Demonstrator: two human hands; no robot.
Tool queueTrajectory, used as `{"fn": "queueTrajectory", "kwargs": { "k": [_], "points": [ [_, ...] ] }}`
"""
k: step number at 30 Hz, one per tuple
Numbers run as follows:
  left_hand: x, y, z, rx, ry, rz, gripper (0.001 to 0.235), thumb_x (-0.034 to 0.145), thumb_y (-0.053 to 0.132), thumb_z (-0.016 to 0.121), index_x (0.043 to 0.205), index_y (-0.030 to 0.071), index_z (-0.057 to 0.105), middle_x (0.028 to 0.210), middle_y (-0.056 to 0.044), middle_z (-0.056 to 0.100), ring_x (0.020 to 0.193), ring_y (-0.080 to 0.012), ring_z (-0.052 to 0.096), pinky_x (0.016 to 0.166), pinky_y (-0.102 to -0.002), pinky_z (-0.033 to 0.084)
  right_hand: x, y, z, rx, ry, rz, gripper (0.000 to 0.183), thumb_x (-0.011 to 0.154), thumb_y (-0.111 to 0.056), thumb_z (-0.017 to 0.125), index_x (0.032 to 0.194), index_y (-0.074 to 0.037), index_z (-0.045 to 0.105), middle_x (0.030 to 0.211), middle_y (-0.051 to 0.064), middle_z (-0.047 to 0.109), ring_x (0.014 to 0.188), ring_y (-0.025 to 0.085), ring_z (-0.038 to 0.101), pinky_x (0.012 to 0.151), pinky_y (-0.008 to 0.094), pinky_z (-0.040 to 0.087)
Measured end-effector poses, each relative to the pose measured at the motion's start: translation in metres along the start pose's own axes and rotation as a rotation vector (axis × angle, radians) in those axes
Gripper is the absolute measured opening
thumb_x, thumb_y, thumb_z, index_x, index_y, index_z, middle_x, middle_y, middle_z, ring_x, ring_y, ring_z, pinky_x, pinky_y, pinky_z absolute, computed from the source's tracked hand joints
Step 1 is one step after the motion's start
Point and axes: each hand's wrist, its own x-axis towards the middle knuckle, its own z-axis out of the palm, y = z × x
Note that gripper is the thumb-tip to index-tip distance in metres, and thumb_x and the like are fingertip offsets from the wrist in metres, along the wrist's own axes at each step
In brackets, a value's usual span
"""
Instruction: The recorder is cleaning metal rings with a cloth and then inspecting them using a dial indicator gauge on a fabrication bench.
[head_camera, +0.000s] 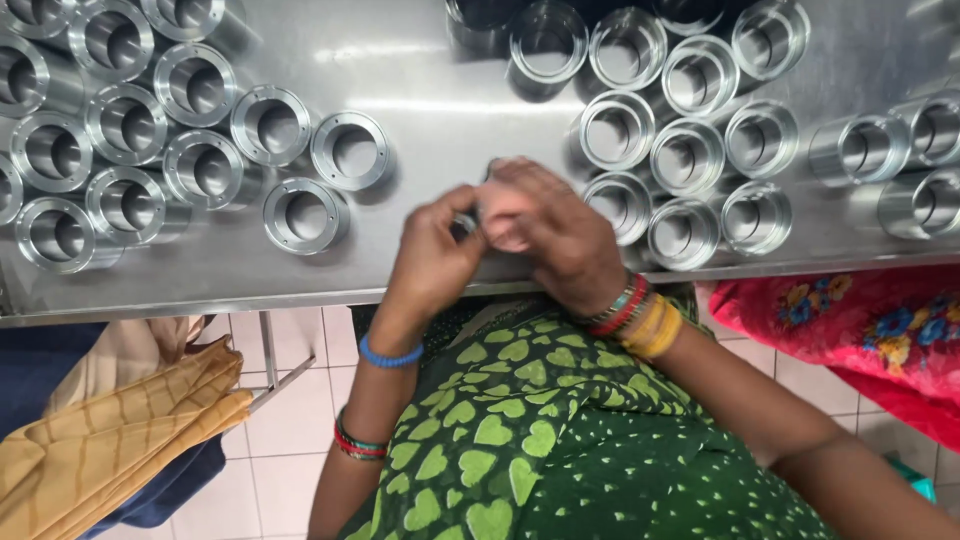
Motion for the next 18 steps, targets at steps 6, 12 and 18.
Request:
{"fn": "queueTrajectory", "kwargs": {
  "k": [6,12,18],
  "points": [
    [-0.037,-0.004,-0.004,-0.207,-0.123,0.17,0.028,0.085,0.014,0.086,0.11,0.004,0.078,0.099,-0.006,0.074,0.105,-0.019,0.061,0.097,-0.034,0.05,-0.018,0.011,0.025,0.521,0.008,0.259,0.047,0.082,0.002,0.069,0.128,0.0,0.063,0.127,0.022,0.067,0.121,0.032,0.069,0.108,0.038,0.053],
    [-0.03,0.016,-0.001,-0.448,-0.244,-0.191,0.034,0.08,0.028,0.085,0.107,0.009,0.074,0.102,-0.001,0.074,0.099,-0.0172,0.065,0.09,-0.031,0.053,-0.02,0.001,0.006,0.912,-0.167,0.567,0.055,0.084,0.002,0.05,0.139,0.001,0.058,0.127,0.014,0.069,0.118,0.018,0.069,0.105,0.03,0.055],
    [-0.023,0.021,-0.001,-0.14,-0.18,0.117,0.032,0.08,0.028,0.087,0.101,0.005,0.078,0.098,-0.005,0.068,0.1,-0.0167,0.054,0.09,-0.032,0.047,-0.024,0.005,0.013,0.856,-0.007,0.476,0.051,0.089,0.0,0.059,0.14,0.001,0.055,0.135,0.012,0.066,0.116,0.016,0.07,0.101,0.03,0.059]
  ]
}}
